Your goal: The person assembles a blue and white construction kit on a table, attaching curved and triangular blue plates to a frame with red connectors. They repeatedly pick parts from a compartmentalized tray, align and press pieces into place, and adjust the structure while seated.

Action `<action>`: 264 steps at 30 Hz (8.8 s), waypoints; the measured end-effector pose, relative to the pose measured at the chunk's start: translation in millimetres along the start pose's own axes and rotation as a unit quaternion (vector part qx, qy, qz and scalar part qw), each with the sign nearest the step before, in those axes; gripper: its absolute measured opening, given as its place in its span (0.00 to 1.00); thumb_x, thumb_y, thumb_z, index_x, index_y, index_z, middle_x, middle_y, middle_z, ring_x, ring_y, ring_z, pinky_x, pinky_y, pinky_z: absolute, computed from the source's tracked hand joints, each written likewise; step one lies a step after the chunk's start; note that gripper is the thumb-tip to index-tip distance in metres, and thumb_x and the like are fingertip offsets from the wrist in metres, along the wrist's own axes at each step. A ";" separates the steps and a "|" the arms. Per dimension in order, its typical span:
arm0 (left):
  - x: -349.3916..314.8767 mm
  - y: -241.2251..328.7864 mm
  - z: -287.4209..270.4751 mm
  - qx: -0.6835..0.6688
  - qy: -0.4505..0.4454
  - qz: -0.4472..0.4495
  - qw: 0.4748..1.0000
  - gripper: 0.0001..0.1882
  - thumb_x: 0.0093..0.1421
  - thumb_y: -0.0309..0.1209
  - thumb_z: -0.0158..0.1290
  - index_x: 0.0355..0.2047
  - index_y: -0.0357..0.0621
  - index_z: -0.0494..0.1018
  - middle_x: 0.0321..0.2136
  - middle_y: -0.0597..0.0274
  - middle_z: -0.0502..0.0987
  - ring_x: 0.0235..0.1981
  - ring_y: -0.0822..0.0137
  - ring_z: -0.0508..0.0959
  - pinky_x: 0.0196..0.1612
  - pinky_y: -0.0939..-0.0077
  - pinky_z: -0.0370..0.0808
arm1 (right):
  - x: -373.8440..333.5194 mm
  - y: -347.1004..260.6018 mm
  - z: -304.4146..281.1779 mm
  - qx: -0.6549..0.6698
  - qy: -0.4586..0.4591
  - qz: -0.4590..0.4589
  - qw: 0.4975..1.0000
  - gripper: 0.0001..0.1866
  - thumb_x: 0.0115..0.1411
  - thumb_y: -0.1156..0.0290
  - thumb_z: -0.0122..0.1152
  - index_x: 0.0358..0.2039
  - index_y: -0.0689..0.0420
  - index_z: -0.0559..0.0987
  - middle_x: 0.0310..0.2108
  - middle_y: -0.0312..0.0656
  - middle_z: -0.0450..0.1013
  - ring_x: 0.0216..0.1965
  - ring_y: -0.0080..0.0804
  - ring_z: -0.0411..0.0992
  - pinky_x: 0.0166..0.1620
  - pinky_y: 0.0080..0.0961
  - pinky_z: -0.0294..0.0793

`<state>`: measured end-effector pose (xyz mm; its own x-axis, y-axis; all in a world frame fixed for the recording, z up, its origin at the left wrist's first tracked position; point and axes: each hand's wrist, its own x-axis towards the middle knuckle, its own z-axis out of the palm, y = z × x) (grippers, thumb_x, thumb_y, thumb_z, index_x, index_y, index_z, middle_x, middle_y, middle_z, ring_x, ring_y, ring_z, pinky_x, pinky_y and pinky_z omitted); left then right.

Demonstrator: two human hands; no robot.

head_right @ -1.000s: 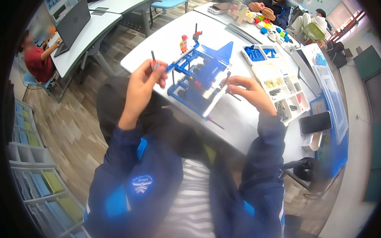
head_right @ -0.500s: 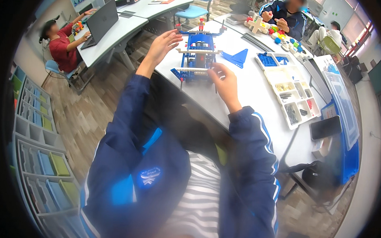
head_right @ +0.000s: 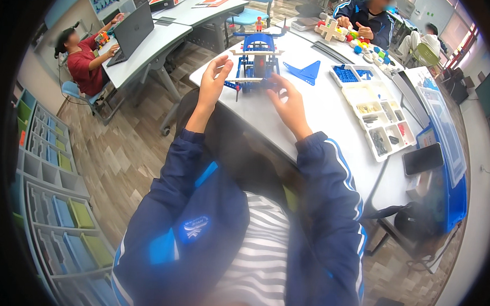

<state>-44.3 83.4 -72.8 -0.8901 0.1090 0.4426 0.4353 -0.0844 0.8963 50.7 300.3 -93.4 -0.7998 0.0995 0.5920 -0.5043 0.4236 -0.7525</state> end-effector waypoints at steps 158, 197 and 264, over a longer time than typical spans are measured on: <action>-69.3 4.5 19.2 0.163 0.042 0.074 0.983 0.32 0.62 0.27 0.60 0.66 0.35 0.66 0.46 0.54 0.76 0.38 0.68 0.79 0.41 0.72 0.79 | -20.5 13.3 7.9 -0.219 0.010 0.016 0.976 0.31 0.59 0.67 0.69 0.59 0.66 0.71 0.38 0.47 0.71 0.29 0.31 0.71 0.35 0.28 0.74; -59.4 -18.6 -2.0 -0.077 -0.023 -0.092 0.992 0.24 0.63 0.32 0.64 0.57 0.36 0.75 0.49 0.51 0.80 0.41 0.69 0.85 0.32 0.83 0.78 | -12.6 20.0 -12.9 0.098 0.000 0.195 0.976 0.26 0.68 0.67 0.63 0.65 0.59 0.73 0.41 0.38 0.80 0.29 0.16 0.73 0.33 0.18 0.73; -36.6 -21.6 -2.2 -0.098 0.087 -0.147 0.980 0.20 0.63 0.21 0.55 0.55 0.29 0.68 0.42 0.52 0.75 0.40 0.68 0.75 0.44 0.72 0.76 | 70.0 44.8 -106.5 -0.111 -0.001 0.295 0.949 0.31 0.50 0.78 0.76 0.56 0.52 0.76 0.49 0.42 0.66 0.42 0.27 0.71 0.37 0.19 0.75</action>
<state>-21.4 79.1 -108.4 -0.9901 -0.0131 0.1398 0.1383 -0.2656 0.9541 6.8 422.1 -55.0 -0.9226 0.3762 0.0850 0.1124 0.4732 -0.8737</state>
